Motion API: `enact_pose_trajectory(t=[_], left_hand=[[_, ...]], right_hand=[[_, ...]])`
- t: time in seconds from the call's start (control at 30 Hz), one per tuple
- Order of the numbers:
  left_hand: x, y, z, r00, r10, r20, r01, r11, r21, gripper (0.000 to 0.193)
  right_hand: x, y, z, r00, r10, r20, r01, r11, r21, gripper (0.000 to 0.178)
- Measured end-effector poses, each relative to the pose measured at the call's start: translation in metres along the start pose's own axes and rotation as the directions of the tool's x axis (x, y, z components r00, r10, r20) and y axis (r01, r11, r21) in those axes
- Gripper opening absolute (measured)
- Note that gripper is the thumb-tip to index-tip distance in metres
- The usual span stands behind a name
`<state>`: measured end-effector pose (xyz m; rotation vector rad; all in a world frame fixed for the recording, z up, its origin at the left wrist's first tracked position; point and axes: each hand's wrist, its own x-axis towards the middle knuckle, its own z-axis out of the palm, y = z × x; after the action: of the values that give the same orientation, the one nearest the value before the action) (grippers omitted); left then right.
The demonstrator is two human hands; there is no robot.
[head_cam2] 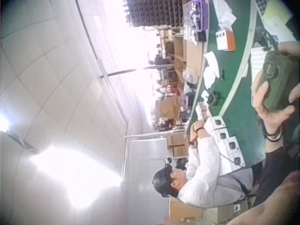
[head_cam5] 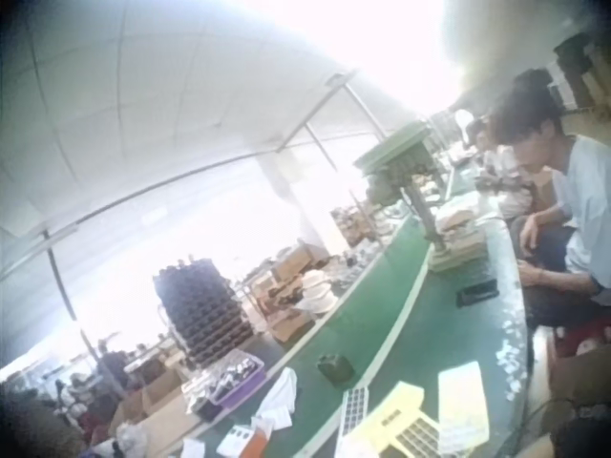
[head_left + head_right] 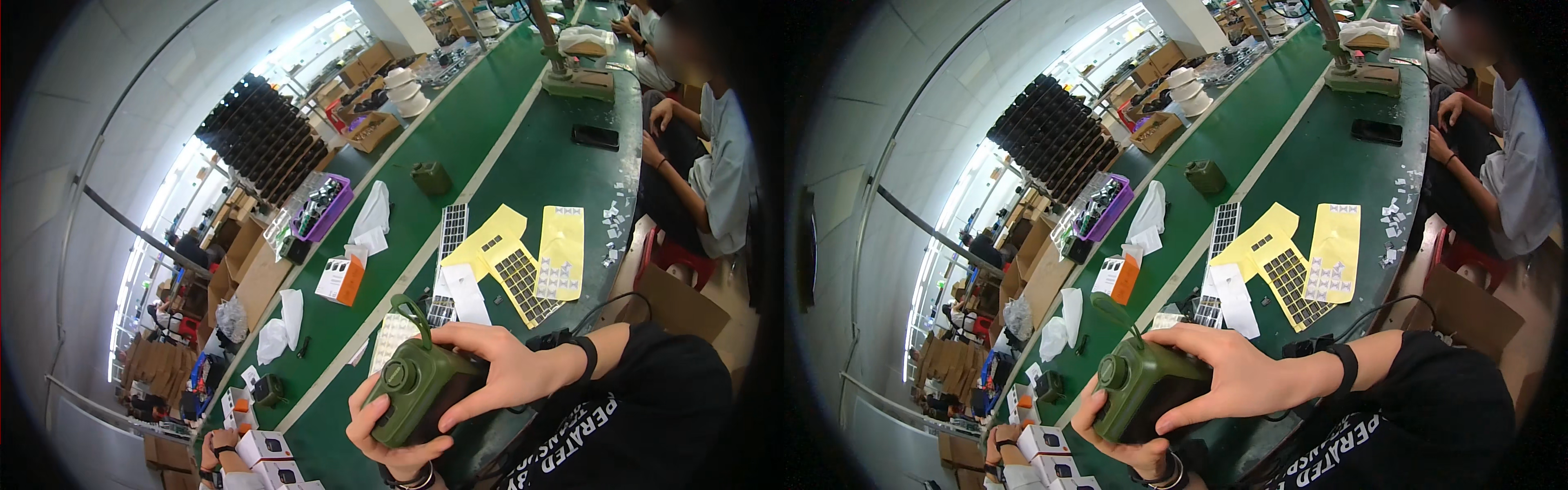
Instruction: The recorder is assembling and inspecting portable green speakers at a factory workbench, applying labels and checking components.
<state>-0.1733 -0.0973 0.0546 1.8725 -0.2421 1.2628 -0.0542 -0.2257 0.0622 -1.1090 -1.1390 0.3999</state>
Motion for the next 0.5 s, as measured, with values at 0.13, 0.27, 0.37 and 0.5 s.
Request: enact_pose_trajectory(t=[0.13,0.27,0.37,0.5], left_hand=[[-0.001,0.002,-0.002,0.994,-0.095,-0.052,0.093,0.995,-0.048,0.065],[-0.001,0.005,0.004,0.928,-0.268,-0.259,0.247,0.963,-0.111,0.059],[0.011,0.008,0.000,0.836,-0.478,-0.270,0.433,0.877,-0.209,0.060],[0.017,-0.002,-0.006,0.762,-0.596,-0.252,0.511,0.793,-0.332,0.057]], right_hand=[[-0.002,0.005,0.010,0.997,0.039,-0.061,-0.043,0.997,-0.066,0.076],[0.005,0.008,0.006,1.000,-0.029,-0.009,0.027,0.986,-0.162,0.078],[0.009,0.007,0.001,0.972,0.063,0.226,-0.086,0.992,0.093,0.093],[0.013,0.007,-0.001,0.945,0.148,0.291,-0.226,0.940,0.257,0.090]])
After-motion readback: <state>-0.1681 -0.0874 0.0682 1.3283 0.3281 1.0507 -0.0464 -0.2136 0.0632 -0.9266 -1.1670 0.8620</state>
